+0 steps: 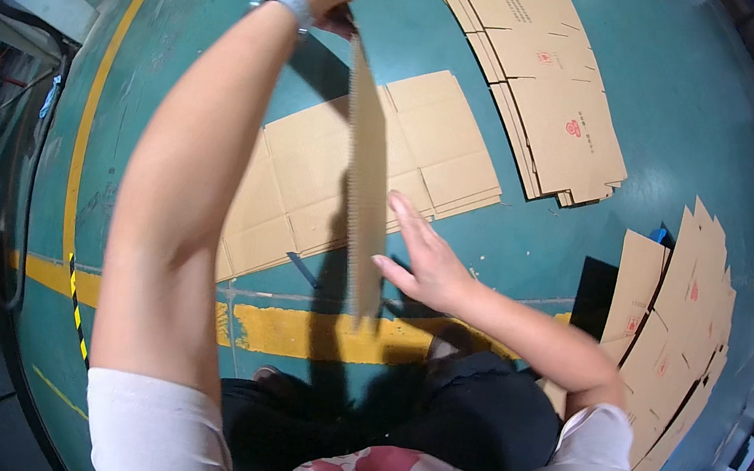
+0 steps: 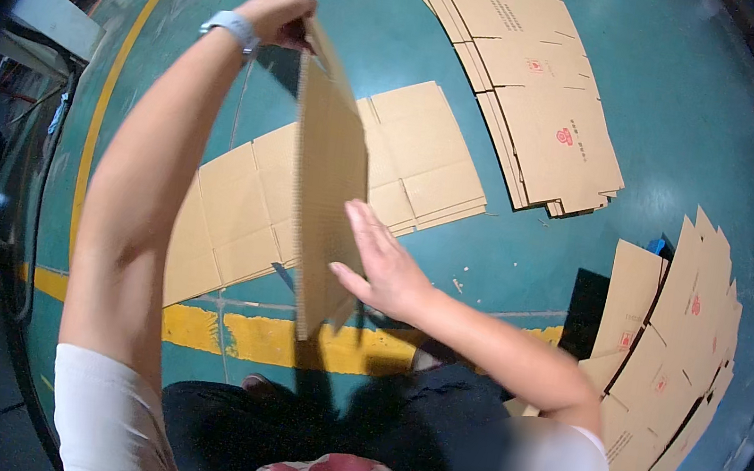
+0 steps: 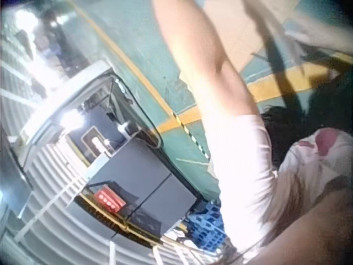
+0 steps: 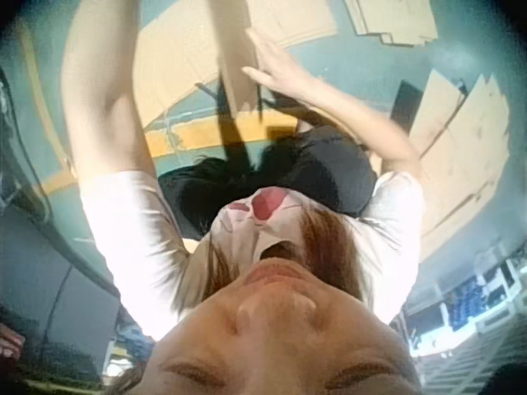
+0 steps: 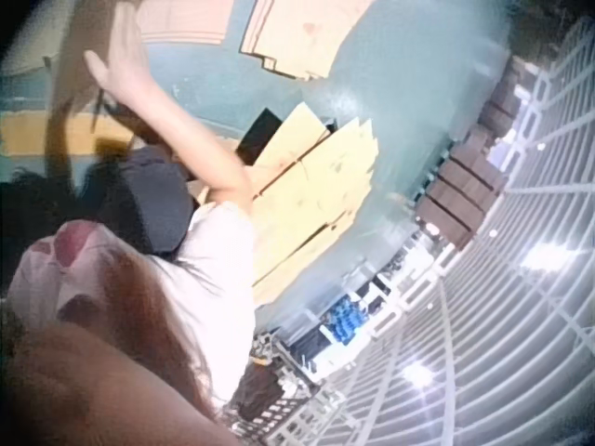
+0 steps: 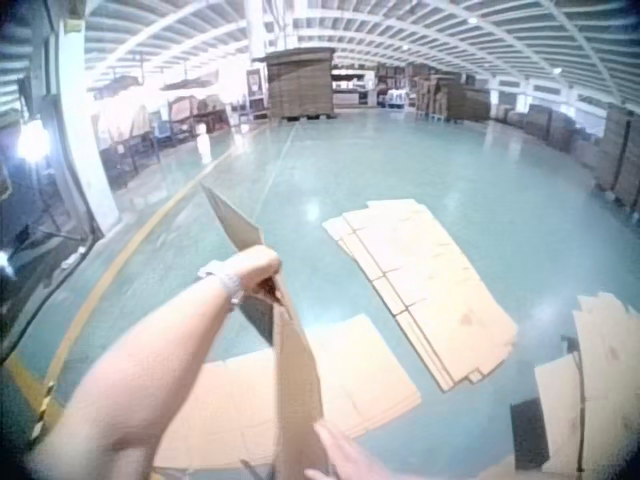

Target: The person uses a utility knife to cut along pre-scored lines on flat cardboard sheets. They repeatedly pick up sheets, score the lines, and separate the pieces, stacking the cut sections on the floor.

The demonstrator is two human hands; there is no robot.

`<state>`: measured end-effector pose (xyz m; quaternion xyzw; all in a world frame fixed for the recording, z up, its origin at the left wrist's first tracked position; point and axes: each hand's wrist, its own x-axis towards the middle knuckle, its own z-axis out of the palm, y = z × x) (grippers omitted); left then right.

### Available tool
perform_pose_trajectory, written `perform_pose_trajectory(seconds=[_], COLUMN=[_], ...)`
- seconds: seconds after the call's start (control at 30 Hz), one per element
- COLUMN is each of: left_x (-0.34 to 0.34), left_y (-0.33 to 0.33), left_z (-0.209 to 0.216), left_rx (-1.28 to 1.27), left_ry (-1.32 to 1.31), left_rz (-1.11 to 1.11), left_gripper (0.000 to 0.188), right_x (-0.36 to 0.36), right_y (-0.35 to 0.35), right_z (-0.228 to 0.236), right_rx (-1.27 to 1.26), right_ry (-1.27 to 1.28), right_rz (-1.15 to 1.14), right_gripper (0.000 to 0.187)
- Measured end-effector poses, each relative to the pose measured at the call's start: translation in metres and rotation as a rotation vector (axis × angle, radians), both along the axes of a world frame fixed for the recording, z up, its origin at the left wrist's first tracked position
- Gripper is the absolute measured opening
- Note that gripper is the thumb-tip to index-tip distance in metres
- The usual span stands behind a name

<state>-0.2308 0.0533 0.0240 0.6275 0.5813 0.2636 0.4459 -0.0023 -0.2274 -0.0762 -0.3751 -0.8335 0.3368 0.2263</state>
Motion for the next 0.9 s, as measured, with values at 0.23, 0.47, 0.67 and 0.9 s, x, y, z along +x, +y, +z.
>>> perform_pose_trajectory(seconds=[0.23,0.47,0.67,0.9], left_x=[0.102,0.199,0.097,0.095], left_y=[0.025,0.059,-0.054,-0.204], left_z=[-0.058,-0.083,-0.208,-0.308], left_rx=[0.637,-0.37,-0.125,-0.473], left_ry=[1.15,0.062,0.336,0.177], left_rz=[-0.469,0.015,-0.071,0.135], left_gripper=[0.015,0.051,0.07,0.053], right_x=[0.069,0.117,0.182,0.224], right_y=[-0.034,-0.039,0.01,0.014], right_z=[-0.016,-0.063,-0.072,-0.119], right_rx=[-0.374,-0.477,-0.862,-0.838], right_ry=[0.096,0.284,0.668,0.793], right_rz=[0.014,-0.556,-0.682,-0.759], right_gripper=[0.098,0.041,0.035,0.056])
